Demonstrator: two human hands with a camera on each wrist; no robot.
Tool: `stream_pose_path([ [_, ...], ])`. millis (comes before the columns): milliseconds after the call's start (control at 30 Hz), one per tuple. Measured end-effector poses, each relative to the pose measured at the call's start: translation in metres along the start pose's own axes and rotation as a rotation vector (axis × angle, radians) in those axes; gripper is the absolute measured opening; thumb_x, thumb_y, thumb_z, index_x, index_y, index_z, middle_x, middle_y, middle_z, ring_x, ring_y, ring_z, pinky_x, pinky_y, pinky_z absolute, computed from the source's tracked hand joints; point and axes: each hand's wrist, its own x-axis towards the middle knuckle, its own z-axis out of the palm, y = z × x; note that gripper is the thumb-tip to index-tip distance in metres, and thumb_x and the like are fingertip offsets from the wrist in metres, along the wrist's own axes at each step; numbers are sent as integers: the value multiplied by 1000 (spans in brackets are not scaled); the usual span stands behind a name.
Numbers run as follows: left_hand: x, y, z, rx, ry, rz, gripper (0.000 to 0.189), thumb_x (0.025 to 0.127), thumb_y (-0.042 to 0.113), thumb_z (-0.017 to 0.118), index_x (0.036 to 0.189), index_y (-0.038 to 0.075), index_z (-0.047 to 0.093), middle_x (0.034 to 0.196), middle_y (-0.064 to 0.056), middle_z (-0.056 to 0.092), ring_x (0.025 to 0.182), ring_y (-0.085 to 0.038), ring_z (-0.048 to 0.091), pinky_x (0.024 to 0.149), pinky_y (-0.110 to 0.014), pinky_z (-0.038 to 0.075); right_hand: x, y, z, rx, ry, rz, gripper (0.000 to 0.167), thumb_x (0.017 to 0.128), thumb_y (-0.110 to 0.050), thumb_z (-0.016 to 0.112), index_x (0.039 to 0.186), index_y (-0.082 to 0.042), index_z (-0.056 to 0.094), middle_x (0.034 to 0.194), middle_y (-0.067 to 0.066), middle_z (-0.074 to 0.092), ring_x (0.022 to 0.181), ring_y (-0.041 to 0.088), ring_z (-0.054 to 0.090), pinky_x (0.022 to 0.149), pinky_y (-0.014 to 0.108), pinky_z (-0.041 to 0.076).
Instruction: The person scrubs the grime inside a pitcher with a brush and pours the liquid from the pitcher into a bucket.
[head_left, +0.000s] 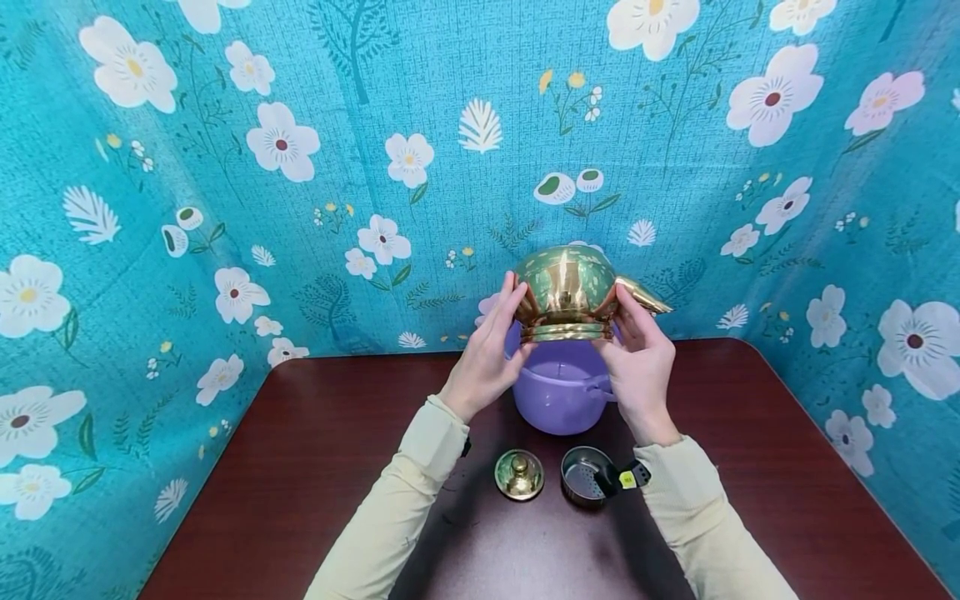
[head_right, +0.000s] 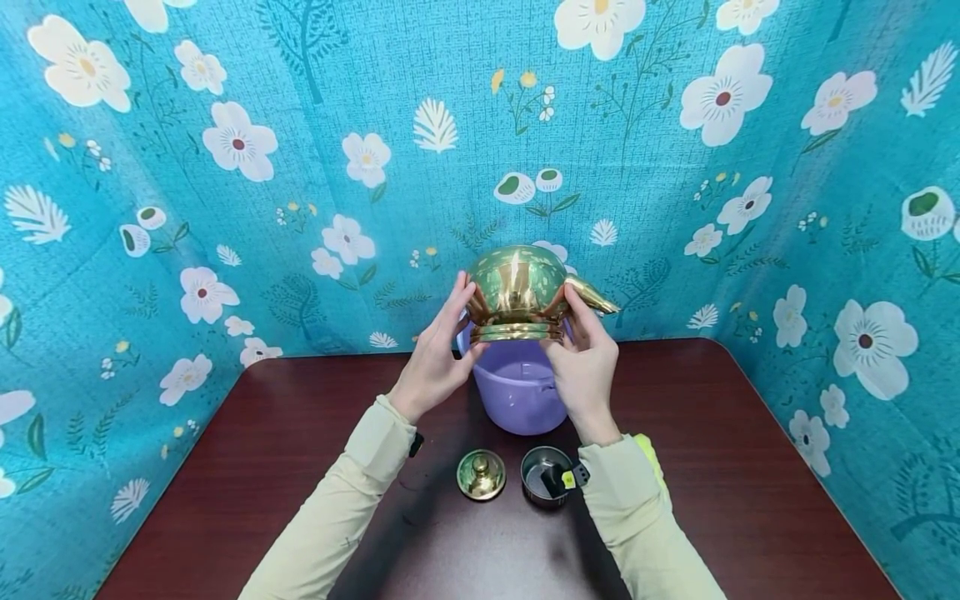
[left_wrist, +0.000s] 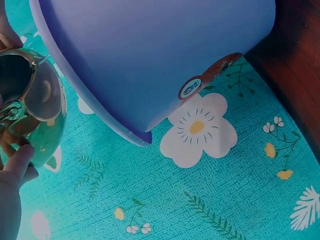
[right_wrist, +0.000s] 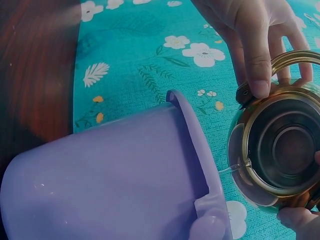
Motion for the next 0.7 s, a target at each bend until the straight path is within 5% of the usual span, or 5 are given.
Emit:
stream_pose_path([
  [700, -1, -1, 0, 27, 35, 46, 84, 82, -7, 68, 151, 2, 23, 158, -25, 19, 142, -28, 35, 88, -31, 52, -2, -1, 1, 92, -24, -29, 72, 76, 25, 59, 140, -7, 51, 145, 17, 48, 135, 25, 46, 100, 20, 44],
])
